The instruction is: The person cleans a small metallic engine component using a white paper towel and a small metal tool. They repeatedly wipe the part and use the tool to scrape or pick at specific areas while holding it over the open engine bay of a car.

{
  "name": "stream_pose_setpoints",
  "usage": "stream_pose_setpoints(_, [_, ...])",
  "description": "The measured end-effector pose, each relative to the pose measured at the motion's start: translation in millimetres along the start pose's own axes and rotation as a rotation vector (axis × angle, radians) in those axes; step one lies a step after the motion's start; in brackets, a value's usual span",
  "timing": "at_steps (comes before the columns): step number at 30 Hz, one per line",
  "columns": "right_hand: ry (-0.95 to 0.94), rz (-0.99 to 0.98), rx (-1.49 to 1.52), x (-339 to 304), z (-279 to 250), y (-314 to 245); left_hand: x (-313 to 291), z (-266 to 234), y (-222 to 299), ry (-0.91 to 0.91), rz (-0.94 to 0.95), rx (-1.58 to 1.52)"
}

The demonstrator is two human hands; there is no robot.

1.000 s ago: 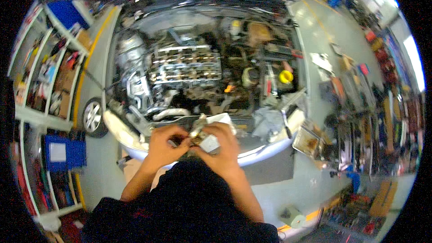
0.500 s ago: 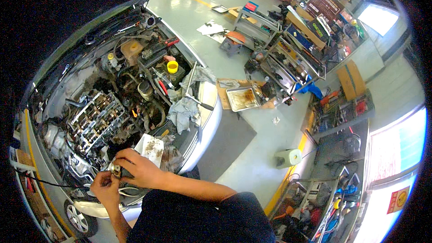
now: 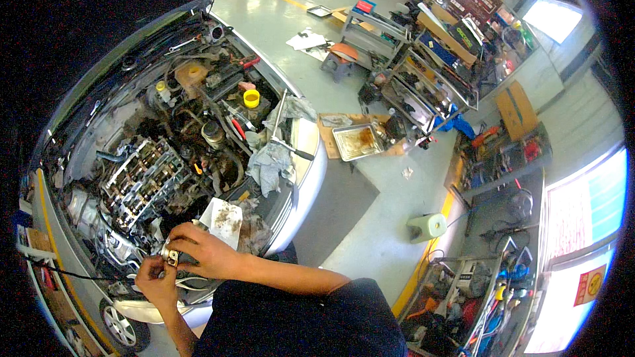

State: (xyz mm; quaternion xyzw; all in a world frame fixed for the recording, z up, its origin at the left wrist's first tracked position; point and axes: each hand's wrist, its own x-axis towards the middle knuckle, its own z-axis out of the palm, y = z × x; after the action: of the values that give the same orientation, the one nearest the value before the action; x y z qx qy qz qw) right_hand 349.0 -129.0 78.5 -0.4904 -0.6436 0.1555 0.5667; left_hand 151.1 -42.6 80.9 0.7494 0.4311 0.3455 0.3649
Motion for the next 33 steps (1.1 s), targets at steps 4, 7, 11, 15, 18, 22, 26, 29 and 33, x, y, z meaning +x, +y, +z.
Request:
stream_pose_setpoints(4, [0.039, -0.018, -0.029, -1.0, 1.9, -0.3, 0.6, 0.5, 2.4, -0.001, 0.014, -0.021])
stream_pose_setpoints(7, [0.030, 0.010, -0.011, -2.9, 1.5, 2.0, 0.1, 1.7, 5.0, -0.003, 0.006, -0.074])
stream_pose_setpoints(11, [0.048, 0.044, 0.000, -4.9, 0.4, 3.9, 1.6, 8.1, -1.3, 0.017, 0.038, -0.129])
stream_pose_setpoints(15, [0.057, 0.132, 0.060, -6.7, -0.1, 2.6, 2.3, 13.9, -6.9, 0.046, -0.027, -0.291])
stream_pose_setpoints(18, [0.068, 0.162, 0.097, -4.1, 7.0, 0.6, 1.6, 10.2, -5.9, 0.062, -0.066, -0.332])
stream_pose_setpoints(22, [0.113, 0.200, -0.008, -5.5, 8.5, -7.6, -1.6, 8.0, -5.6, 0.110, -0.048, -0.284])
stream_pose_setpoints(26, [0.184, 0.316, 0.063, -0.5, 6.6, -8.6, 7.3, 15.9, 15.4, 0.077, -0.084, -0.306])
stream_pose_setpoints(29, [0.203, 0.386, 0.250, 0.8, 7.4, -13.4, 3.9, 15.9, 26.7, 0.110, -0.073, -0.453])
stream_pose_setpoints(33, [0.204, 0.428, 0.320, 3.6, 4.7, -15.1, 1.1, 9.1, 27.8, 0.076, -0.194, -0.435])
